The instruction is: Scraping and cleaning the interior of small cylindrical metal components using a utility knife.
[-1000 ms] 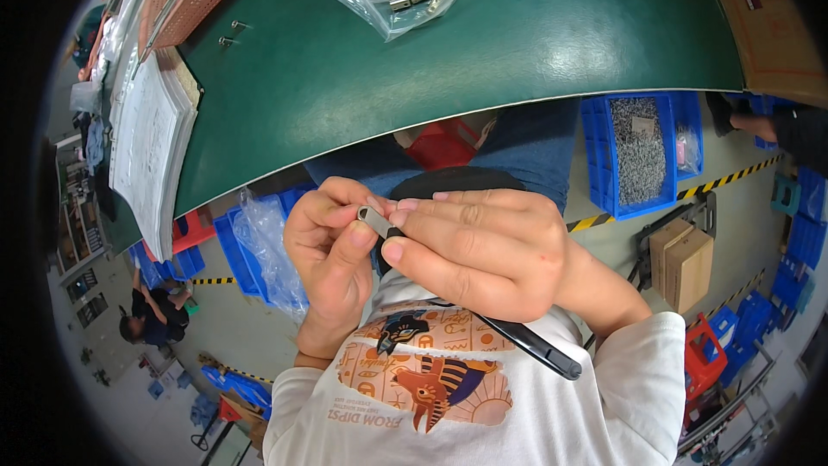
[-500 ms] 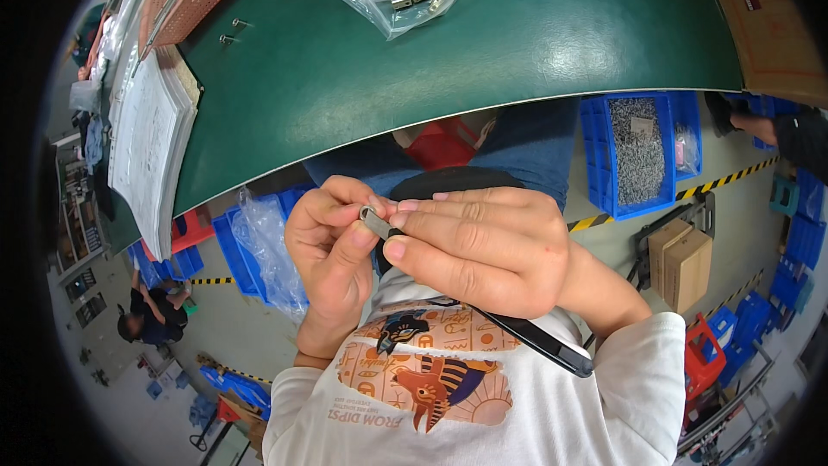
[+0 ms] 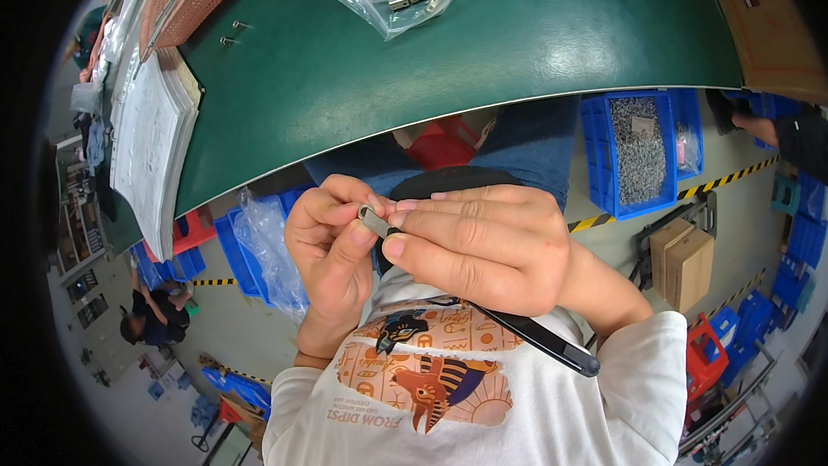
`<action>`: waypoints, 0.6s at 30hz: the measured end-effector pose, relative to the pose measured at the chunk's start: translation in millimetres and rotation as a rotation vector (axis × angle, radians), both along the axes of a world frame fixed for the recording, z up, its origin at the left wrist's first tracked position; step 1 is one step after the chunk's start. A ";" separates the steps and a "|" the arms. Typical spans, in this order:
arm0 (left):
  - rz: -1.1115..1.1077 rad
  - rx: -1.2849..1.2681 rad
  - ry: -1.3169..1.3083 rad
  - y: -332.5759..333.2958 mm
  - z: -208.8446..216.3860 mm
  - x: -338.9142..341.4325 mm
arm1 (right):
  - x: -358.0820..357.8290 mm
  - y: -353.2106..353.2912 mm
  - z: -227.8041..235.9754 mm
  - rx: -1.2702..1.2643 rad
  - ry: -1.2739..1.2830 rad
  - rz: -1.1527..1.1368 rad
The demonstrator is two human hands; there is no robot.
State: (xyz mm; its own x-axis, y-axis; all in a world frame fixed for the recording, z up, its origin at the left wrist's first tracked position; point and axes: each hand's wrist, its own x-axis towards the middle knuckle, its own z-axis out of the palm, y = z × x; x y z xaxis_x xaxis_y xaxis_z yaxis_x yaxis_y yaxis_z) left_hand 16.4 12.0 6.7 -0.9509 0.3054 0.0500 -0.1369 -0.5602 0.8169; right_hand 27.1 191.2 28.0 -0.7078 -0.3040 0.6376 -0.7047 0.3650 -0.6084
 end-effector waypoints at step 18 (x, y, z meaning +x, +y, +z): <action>0.053 -0.073 -0.013 2.3 0.7 0.9 | -3.8 -6.5 -5.0 0.054 0.132 -0.073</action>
